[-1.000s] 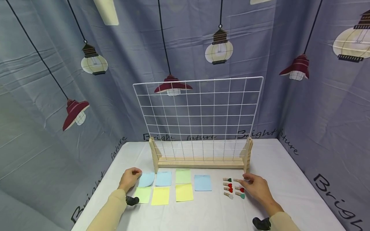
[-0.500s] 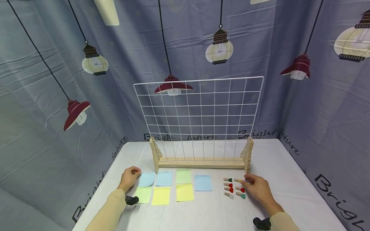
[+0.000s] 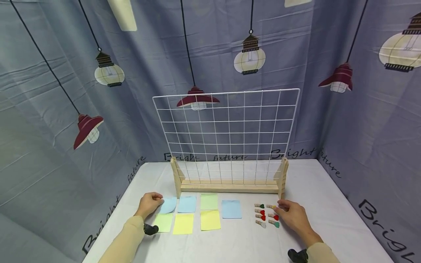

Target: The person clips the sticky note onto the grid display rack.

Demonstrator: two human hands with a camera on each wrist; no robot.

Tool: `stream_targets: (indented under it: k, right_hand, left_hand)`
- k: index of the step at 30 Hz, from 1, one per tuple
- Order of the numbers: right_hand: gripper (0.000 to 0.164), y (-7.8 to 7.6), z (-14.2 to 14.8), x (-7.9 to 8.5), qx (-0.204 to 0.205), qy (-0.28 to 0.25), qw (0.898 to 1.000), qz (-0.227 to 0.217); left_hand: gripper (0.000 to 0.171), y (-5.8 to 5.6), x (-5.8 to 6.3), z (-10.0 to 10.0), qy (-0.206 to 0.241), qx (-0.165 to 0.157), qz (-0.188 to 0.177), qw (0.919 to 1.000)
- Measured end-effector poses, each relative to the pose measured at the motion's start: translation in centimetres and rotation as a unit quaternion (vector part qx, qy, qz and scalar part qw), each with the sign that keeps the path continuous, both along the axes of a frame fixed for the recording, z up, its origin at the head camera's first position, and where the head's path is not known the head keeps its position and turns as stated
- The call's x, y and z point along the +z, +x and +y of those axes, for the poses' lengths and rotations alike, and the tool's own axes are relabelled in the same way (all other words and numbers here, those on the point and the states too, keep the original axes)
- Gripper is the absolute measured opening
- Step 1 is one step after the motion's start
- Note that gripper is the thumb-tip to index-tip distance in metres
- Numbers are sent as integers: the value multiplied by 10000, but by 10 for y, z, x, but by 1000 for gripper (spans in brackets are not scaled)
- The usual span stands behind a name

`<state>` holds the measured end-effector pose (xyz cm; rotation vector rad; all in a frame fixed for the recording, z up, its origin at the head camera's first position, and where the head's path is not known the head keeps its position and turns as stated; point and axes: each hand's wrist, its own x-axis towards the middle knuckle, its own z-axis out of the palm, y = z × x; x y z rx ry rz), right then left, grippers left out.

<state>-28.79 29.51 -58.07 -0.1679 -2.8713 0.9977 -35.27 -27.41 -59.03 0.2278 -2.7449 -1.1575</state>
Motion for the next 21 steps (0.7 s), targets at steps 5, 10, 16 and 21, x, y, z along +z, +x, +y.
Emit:
stream_targets:
  k: [5, 10, 16, 21]
  right_hand:
    - [49, 0, -1, -2, 32, 37, 10000, 51]
    - [48, 0, -1, -1, 69, 35, 9999, 147]
    - [46, -1, -1, -6, 23, 21, 9999, 138]
    - [46, -1, -1, -5, 43, 6, 9999, 152]
  left_hand:
    - [6, 0, -2, 0, -27, -37, 70, 10000]
    - [6, -1, -3, 0, -96, -106, 130, 9998]
    - [6, 0, -1, 0, -34, -79, 129, 9999]
    - [4, -2, 4, -2, 159, -122, 187, 9996]
